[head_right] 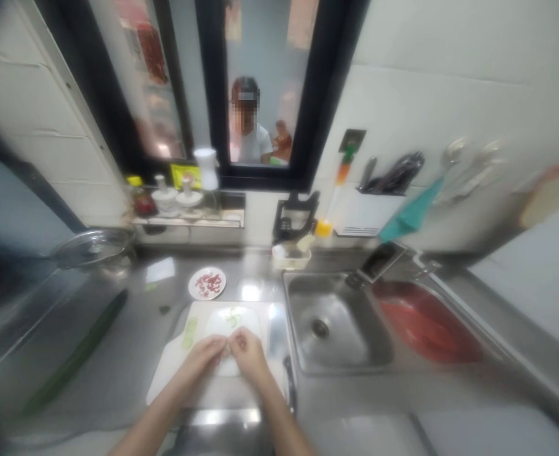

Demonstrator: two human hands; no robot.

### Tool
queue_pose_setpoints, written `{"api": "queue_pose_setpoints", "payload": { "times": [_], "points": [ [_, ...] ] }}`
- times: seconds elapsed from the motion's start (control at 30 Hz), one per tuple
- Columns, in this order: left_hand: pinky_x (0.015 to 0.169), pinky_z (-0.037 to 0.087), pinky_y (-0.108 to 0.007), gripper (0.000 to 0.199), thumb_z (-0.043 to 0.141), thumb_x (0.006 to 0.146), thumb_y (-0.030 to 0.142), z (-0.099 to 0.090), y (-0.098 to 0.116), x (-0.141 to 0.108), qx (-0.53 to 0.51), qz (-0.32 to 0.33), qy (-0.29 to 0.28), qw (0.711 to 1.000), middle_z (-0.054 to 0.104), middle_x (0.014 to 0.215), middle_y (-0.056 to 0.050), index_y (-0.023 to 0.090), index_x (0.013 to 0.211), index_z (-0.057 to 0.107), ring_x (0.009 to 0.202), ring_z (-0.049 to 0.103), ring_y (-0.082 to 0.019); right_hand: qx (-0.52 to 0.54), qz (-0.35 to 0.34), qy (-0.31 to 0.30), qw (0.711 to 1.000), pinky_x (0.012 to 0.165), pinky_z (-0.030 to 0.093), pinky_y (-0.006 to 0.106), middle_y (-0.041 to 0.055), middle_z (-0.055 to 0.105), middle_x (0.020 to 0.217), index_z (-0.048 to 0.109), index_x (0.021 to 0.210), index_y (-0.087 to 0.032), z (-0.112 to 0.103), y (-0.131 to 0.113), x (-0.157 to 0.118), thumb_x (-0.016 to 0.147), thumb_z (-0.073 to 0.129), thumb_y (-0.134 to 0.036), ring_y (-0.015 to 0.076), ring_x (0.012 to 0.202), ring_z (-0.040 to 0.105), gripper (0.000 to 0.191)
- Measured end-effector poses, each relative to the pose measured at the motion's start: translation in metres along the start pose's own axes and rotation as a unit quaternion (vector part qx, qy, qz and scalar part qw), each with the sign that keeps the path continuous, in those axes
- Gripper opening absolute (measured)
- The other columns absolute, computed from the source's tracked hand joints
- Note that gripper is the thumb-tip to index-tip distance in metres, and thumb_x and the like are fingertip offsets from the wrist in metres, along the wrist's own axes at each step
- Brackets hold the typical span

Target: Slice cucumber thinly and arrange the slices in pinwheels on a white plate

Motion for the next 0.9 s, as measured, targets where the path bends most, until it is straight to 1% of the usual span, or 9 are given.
{"api": "queue_pose_setpoints", "payload": {
  "times": [0.13,0.27,0.43,0.53,0.6,0.73,0.9],
  "points": [
    [0.053,0.033,-0.020,0.044,0.066,0.064,0.054,0.003,-0.003,0.005,-0.016,-0.007,-0.017,1.000,0.066,0.073,-0.004,0.014,0.083,0.065,0.059,0.052,-0.010,-0.028,-0.003,-0.006,1.000,0.058,0.040,0.021,-0.0026,0.059,0.060,0.057,0.073,-0.019,-0.001,-0.009,-0.002,0.082,0.053,-0.035,0.0111,0.058,0.054,0.019],
    [0.050,0.031,-0.020,0.043,0.065,0.065,0.054,0.002,-0.003,0.008,-0.016,-0.003,0.004,1.000,0.066,0.070,-0.004,0.014,0.081,0.065,0.057,0.052,-0.010,-0.048,-0.010,0.004,0.999,0.059,0.040,0.022,-0.0018,0.060,0.063,0.059,0.074,-0.018,-0.004,-0.012,-0.002,0.082,0.054,-0.035,0.0113,0.059,0.054,0.019],
    [0.049,0.032,-0.020,0.043,0.065,0.064,0.054,0.003,0.004,0.008,-0.009,0.012,0.019,1.000,0.065,0.067,-0.004,0.013,0.078,0.064,0.056,0.053,-0.010,-0.016,-0.007,0.018,1.000,0.060,0.041,0.023,-0.0015,0.058,0.063,0.058,0.073,-0.017,-0.006,-0.008,0.003,0.080,0.054,-0.036,0.0115,0.060,0.053,0.021],
    [0.048,0.030,-0.020,0.041,0.063,0.065,0.053,0.002,0.005,0.008,0.016,-0.002,0.021,1.000,0.061,0.059,-0.001,0.014,0.078,0.064,0.051,0.050,-0.010,-0.017,-0.001,0.019,1.000,0.060,0.041,0.023,-0.0018,0.057,0.062,0.058,0.073,-0.017,-0.007,-0.007,0.004,0.080,0.054,-0.037,0.0114,0.059,0.052,0.021],
    [0.047,0.030,-0.020,0.041,0.063,0.066,0.052,0.002,0.004,0.009,0.017,-0.019,0.017,1.000,0.061,0.059,-0.001,0.014,0.079,0.064,0.050,0.050,-0.009,-0.026,-0.003,0.020,0.999,0.061,0.041,0.023,-0.0016,0.058,0.063,0.059,0.073,-0.017,-0.007,-0.008,0.004,0.080,0.055,-0.037,0.0112,0.059,0.052,0.022],
    [0.048,0.031,-0.018,0.040,0.062,0.066,0.053,0.003,0.003,0.009,-0.030,-0.037,0.023,0.999,0.065,0.069,-0.004,0.014,0.077,0.063,0.055,0.053,-0.009,-0.051,-0.009,0.015,0.999,0.061,0.040,0.022,-0.0009,0.061,0.065,0.061,0.075,-0.017,-0.006,-0.009,0.002,0.081,0.055,-0.037,0.0111,0.061,0.053,0.022],
    [0.046,0.030,-0.018,0.041,0.068,0.061,0.053,0.005,0.005,0.010,-0.059,-0.031,0.032,0.997,0.062,0.062,-0.003,0.013,0.067,0.061,0.051,0.050,-0.008,-0.081,-0.014,-0.005,0.997,0.062,0.042,0.022,0.0005,0.065,0.068,0.062,0.077,-0.017,-0.005,-0.012,-0.001,0.082,0.055,-0.035,0.0122,0.064,0.057,0.020]
  ]
}}
Point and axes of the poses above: each hand's wrist, its own x-axis towards the middle knuckle, its own z-axis out of the palm, y = z × x, the point moved 5 cm from there along x, towards the middle knuckle
